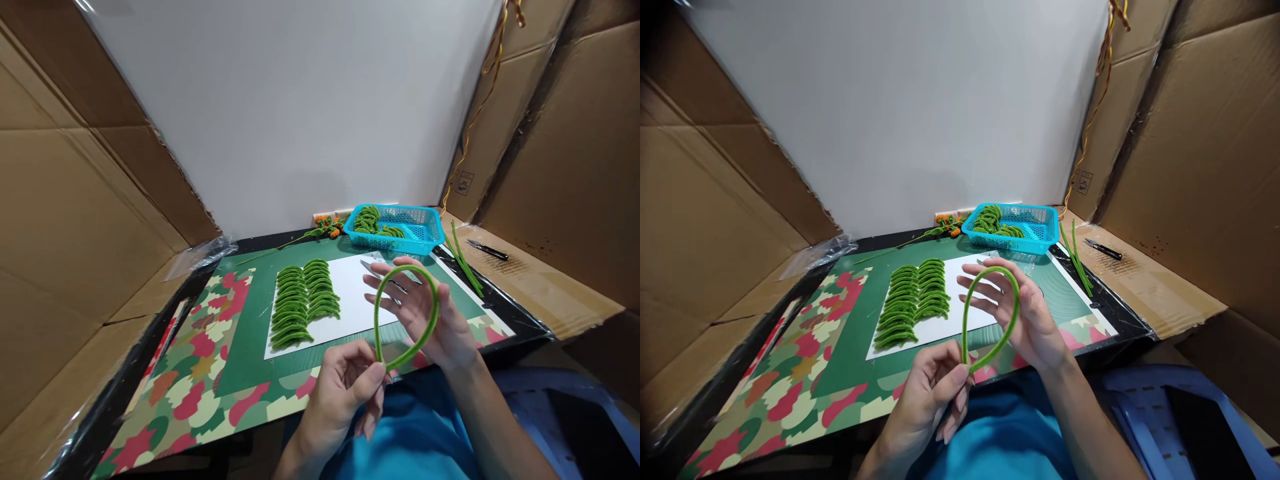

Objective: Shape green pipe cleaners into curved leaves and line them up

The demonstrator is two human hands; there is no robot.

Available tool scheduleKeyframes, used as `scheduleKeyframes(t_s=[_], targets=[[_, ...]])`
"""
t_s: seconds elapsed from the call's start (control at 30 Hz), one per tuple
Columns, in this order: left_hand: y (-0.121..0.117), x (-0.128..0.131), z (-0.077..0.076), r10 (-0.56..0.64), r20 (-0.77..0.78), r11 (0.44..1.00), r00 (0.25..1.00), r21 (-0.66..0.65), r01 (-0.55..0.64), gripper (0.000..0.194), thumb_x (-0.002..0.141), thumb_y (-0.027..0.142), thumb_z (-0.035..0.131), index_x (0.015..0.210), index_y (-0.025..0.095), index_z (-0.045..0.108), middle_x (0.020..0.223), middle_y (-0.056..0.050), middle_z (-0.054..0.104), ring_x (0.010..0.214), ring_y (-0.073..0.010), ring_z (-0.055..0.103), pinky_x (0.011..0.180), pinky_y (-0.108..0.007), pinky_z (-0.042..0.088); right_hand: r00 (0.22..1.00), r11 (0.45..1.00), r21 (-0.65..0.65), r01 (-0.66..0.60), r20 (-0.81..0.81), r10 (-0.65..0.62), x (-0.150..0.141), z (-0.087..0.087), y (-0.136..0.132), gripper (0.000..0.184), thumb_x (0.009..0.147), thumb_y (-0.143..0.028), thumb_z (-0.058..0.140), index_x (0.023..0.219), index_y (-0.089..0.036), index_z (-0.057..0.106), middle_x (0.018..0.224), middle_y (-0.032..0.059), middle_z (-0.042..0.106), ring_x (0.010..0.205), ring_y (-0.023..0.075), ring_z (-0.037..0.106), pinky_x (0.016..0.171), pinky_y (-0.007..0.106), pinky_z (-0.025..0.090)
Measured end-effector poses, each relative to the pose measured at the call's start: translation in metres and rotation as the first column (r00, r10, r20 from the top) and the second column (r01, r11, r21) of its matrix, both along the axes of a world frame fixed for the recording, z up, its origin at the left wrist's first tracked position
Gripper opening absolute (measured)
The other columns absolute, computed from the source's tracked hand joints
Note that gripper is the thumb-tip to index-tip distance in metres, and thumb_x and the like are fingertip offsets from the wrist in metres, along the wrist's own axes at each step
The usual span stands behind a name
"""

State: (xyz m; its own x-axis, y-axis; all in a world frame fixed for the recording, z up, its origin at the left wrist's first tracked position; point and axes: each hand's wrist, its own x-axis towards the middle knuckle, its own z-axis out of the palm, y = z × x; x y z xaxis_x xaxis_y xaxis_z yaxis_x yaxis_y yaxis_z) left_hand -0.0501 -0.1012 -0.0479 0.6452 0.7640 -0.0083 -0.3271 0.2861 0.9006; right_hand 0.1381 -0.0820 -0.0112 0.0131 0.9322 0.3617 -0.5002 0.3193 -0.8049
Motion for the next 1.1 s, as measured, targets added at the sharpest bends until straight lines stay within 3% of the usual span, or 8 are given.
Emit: scheduleKeyframes(t_s=[0.13, 0.3, 0.4, 0.5, 0.67, 0.77, 0.93, 1.1], targets=[[-0.0004, -0.0003, 0.0001, 0.014, -0.038, 1.000, 0.999, 0.009, -0.014, 0.033, 0.095, 0.044, 0.078, 0.084, 0.016, 0.065, 0.053, 0.002, 0.062, 0.032, -0.0037, 0.045, 0.032, -0.011, 0.031, 0.999, 0.999, -0.029, -0.014, -0.046, 0.012, -0.0004, -0.0001, 0.0016, 0.051, 0.096, -0.067, 0.066, 0.130, -0.030, 0.066, 0.141, 0.0122, 0.070, 0.123, 0.0361, 0.072, 0.102, 0.060, 0.060], [-0.0022, 0.0014, 0.0013, -0.021, -0.039, 1.000, 0.999, -0.009, 0.020, 0.034, 0.095, 0.044, 0.078, 0.083, 0.016, 0.064, 0.052, 0.003, 0.061, 0.031, -0.0040, 0.046, 0.031, -0.011, 0.029, 0.999, 0.998, -0.066, -0.016, -0.047, 0.013, -0.0028, -0.0017, 0.0024, 0.055, 0.098, -0.068, 0.059, 0.141, -0.032, 0.062, 0.141, 0.0111, 0.067, 0.117, 0.0329, 0.074, 0.097, 0.054, 0.063], [-0.0036, 0.0020, 0.0015, -0.030, -0.027, 1.000, 0.999, -0.009, 0.030, 0.033, 0.095, 0.044, 0.078, 0.083, 0.016, 0.064, 0.051, 0.003, 0.060, 0.031, -0.0042, 0.047, 0.031, -0.011, 0.028, 0.993, 0.995, -0.053, -0.083, -0.083, 0.079, -0.0042, -0.0006, 0.0003, 0.060, 0.097, -0.070, 0.058, 0.143, -0.032, 0.061, 0.146, 0.0119, 0.065, 0.120, 0.0333, 0.072, 0.099, 0.057, 0.061], [-0.0046, 0.0024, 0.0003, -0.042, -0.025, 0.999, 0.999, -0.002, 0.042, 0.033, 0.096, 0.043, 0.077, 0.083, 0.015, 0.065, 0.052, 0.003, 0.059, 0.032, -0.0045, 0.048, 0.031, -0.011, 0.029, 0.977, 0.988, -0.042, -0.150, -0.162, 0.141, -0.0049, 0.0027, -0.0018, 0.051, 0.096, -0.062, 0.066, 0.137, -0.031, 0.066, 0.141, 0.0109, 0.068, 0.119, 0.0335, 0.072, 0.098, 0.058, 0.062], [-0.0043, 0.0030, -0.0018, -0.054, -0.018, 0.999, 0.998, 0.003, 0.054, 0.031, 0.096, 0.040, 0.077, 0.083, 0.014, 0.065, 0.052, 0.003, 0.060, 0.032, -0.0044, 0.049, 0.031, -0.010, 0.030, 0.934, 0.978, -0.035, -0.206, -0.305, 0.185, -0.0051, 0.0069, -0.0010, 0.033, 0.097, -0.044, 0.071, 0.127, -0.030, 0.073, 0.123, 0.0041, 0.072, 0.110, 0.0235, 0.073, 0.093, 0.040, 0.065], [-0.0041, 0.0032, -0.0015, -0.048, -0.016, 0.999, 0.999, 0.000, 0.048, 0.032, 0.096, 0.040, 0.077, 0.083, 0.014, 0.065, 0.052, 0.003, 0.060, 0.031, -0.0040, 0.047, 0.030, -0.010, 0.030, 0.915, 0.981, -0.045, -0.188, -0.370, 0.158, -0.0056, 0.0067, 0.0014, 0.029, 0.097, -0.037, 0.074, 0.125, -0.027, 0.075, 0.118, 0.0027, 0.073, 0.106, 0.0192, 0.073, 0.093, 0.032, 0.064], [-0.0049, 0.0033, -0.0020, -0.037, -0.024, 0.999, 0.999, 0.007, 0.037, 0.030, 0.096, 0.039, 0.078, 0.082, 0.015, 0.066, 0.051, 0.003, 0.060, 0.031, -0.0041, 0.048, 0.031, -0.010, 0.030, 0.909, 0.988, -0.108, -0.112, -0.413, 0.058, -0.0074, 0.0071, 0.0039, 0.029, 0.091, -0.033, 0.082, 0.118, -0.026, 0.078, 0.112, 0.0020, 0.077, 0.098, 0.0164, 0.075, 0.092, 0.029, 0.064], [-0.0056, 0.0033, -0.0053, -0.040, -0.023, 0.999, 0.999, 0.005, 0.040, 0.031, 0.095, 0.040, 0.078, 0.081, 0.015, 0.065, 0.048, 0.003, 0.060, 0.030, -0.0042, 0.045, 0.030, -0.011, 0.029, 0.887, 0.982, -0.144, -0.122, -0.460, 0.043, -0.0068, 0.0070, 0.0044, 0.033, 0.085, -0.024, 0.089, 0.117, -0.024, 0.079, 0.104, 0.0003, 0.079, 0.088, 0.0116, 0.077, 0.089, 0.022, 0.064]])
